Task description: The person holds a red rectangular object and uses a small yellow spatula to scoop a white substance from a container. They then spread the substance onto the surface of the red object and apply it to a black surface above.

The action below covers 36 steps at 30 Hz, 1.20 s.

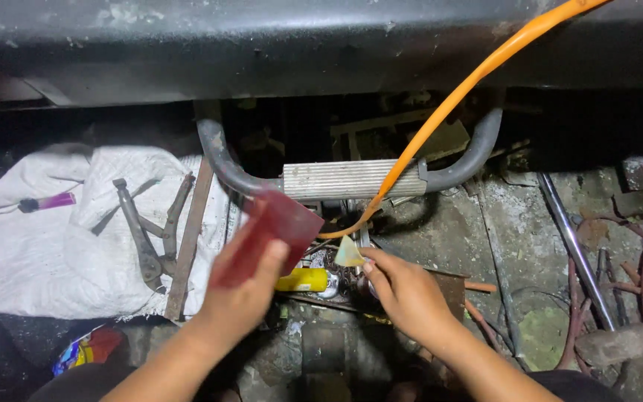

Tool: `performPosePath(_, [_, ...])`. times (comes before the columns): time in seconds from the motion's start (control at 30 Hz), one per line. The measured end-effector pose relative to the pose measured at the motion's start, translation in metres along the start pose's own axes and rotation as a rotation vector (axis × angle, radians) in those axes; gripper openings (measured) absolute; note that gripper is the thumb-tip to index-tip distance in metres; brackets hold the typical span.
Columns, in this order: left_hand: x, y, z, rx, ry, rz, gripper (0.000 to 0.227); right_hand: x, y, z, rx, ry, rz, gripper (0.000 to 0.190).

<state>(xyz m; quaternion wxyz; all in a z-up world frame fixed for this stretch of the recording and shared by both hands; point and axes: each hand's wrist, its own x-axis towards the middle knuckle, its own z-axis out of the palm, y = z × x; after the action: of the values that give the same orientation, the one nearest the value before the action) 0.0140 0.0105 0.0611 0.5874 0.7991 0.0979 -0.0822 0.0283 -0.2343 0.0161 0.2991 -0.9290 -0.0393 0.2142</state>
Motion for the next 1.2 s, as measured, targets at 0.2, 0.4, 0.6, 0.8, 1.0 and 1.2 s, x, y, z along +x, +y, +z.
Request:
performPosePath(0.2, [0.005, -0.058, 0.028, 0.627, -0.197, 0.919, 0.065, 0.001, 0.007, 0.025, 0.732, -0.021, 0.006, 0.035])
performPosePath(0.4, [0.024, -0.058, 0.026, 0.776, -0.318, 0.543, 0.09, -0.016, 0.018, -0.014, 0.797, 0.042, -0.025, 0.045])
performPosePath(0.6, [0.013, -0.023, 0.038, 0.41, -0.362, -0.031, 0.042, -0.025, 0.009, -0.026, 0.367, 0.492, -0.34, 0.034])
performPosePath(0.8, [0.005, -0.039, 0.043, -0.134, -0.208, 0.068, 0.032, -0.021, 0.021, 0.027, 0.031, 0.252, -0.35, 0.038])
performPosePath(1.0, [0.014, -0.043, 0.01, -0.119, 0.318, 0.226, 0.042, -0.013, 0.027, 0.044, -0.259, 0.046, -0.36, 0.042])
performPosePath(1.2, [0.011, -0.038, 0.011, 0.094, -0.013, 0.878, 0.045, -0.003, 0.002, 0.025, 0.574, -0.12, 0.043, 0.041])
